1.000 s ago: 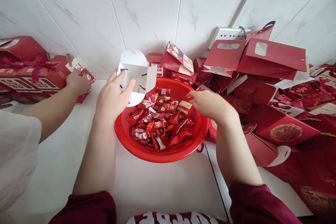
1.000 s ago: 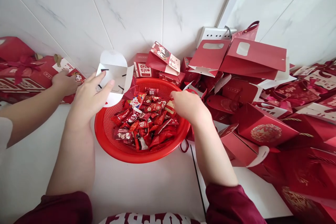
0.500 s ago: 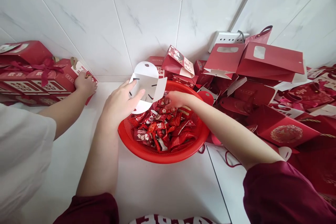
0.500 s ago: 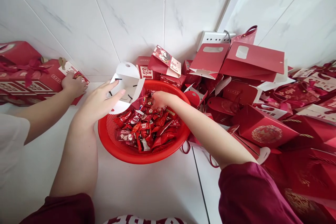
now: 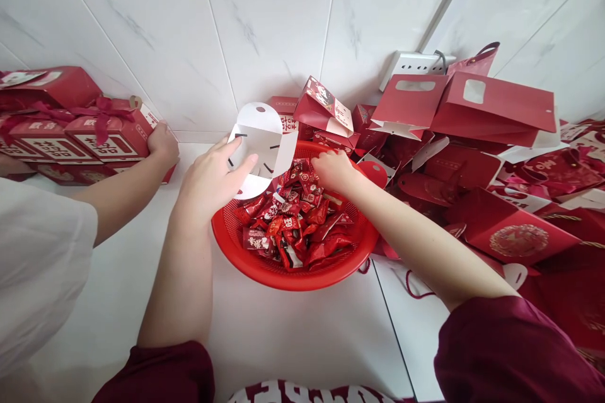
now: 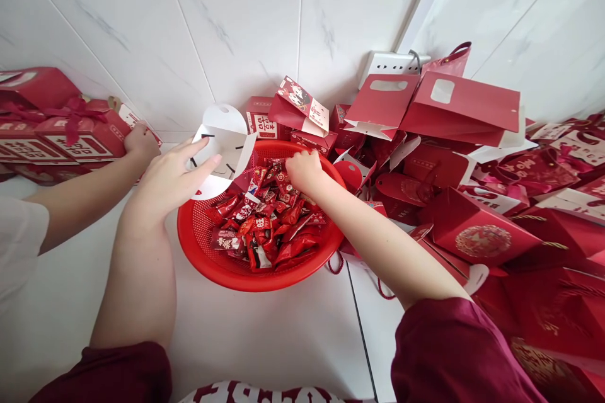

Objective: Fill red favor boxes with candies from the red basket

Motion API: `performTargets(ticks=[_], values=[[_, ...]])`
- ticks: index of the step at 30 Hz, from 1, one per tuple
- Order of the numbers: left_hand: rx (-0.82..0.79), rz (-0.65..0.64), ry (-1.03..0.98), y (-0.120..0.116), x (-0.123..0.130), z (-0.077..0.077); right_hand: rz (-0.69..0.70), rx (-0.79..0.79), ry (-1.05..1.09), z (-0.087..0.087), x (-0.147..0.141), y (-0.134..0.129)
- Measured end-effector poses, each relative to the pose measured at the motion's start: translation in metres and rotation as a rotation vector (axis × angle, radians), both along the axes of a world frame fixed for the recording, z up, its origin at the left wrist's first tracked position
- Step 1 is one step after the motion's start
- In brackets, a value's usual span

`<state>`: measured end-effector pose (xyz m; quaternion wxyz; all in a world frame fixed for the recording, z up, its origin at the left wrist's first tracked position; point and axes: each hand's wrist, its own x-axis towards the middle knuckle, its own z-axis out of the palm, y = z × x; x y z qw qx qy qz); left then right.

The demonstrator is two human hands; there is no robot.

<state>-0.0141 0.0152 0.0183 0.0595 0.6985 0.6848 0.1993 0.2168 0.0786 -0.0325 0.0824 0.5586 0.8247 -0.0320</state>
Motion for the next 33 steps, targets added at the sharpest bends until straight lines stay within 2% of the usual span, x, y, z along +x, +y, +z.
performTargets(ticks=[1,3,7,11,14,18,20,23,26,28,30,32,33], values=[[0.001,0.000,0.003,0.000,0.001,0.000,0.017,0.040,0.016,0.002,-0.002,-0.004],[0.003,-0.006,0.012,0.000,0.003,-0.002,0.134,0.028,0.063,0.002,-0.008,-0.012],[0.005,-0.043,0.037,-0.001,0.007,-0.005,0.433,-0.187,0.116,-0.007,-0.026,-0.026],[0.006,-0.048,0.045,-0.003,0.008,-0.004,0.484,-0.246,0.088,-0.018,-0.038,-0.030],[0.007,-0.052,0.027,-0.004,0.008,-0.004,0.494,-0.289,0.062,-0.015,-0.039,-0.027],[-0.005,-0.063,0.008,-0.006,0.007,-0.003,0.440,-0.308,0.048,0.004,-0.027,-0.033],[0.003,-0.070,0.014,-0.006,0.006,-0.002,0.425,-0.304,0.112,0.018,-0.014,-0.043],[0.011,-0.089,0.032,-0.007,0.005,-0.001,0.492,-0.354,0.362,0.046,0.011,-0.063],[-0.018,-0.228,0.062,-0.009,0.006,-0.002,0.549,-0.370,0.629,0.077,0.032,-0.081],[-0.051,-0.346,0.072,-0.010,0.008,-0.003,0.531,-0.226,0.835,0.094,0.038,-0.089],[-0.072,-0.408,0.087,-0.011,0.011,-0.004,0.496,-0.053,0.996,0.102,0.035,-0.092],[-0.080,-0.441,0.108,-0.012,0.015,-0.005,0.506,0.014,1.019,0.101,0.028,-0.088],[-0.082,-0.459,0.113,-0.012,0.016,-0.005,0.530,-0.015,0.966,0.098,0.023,-0.085]])
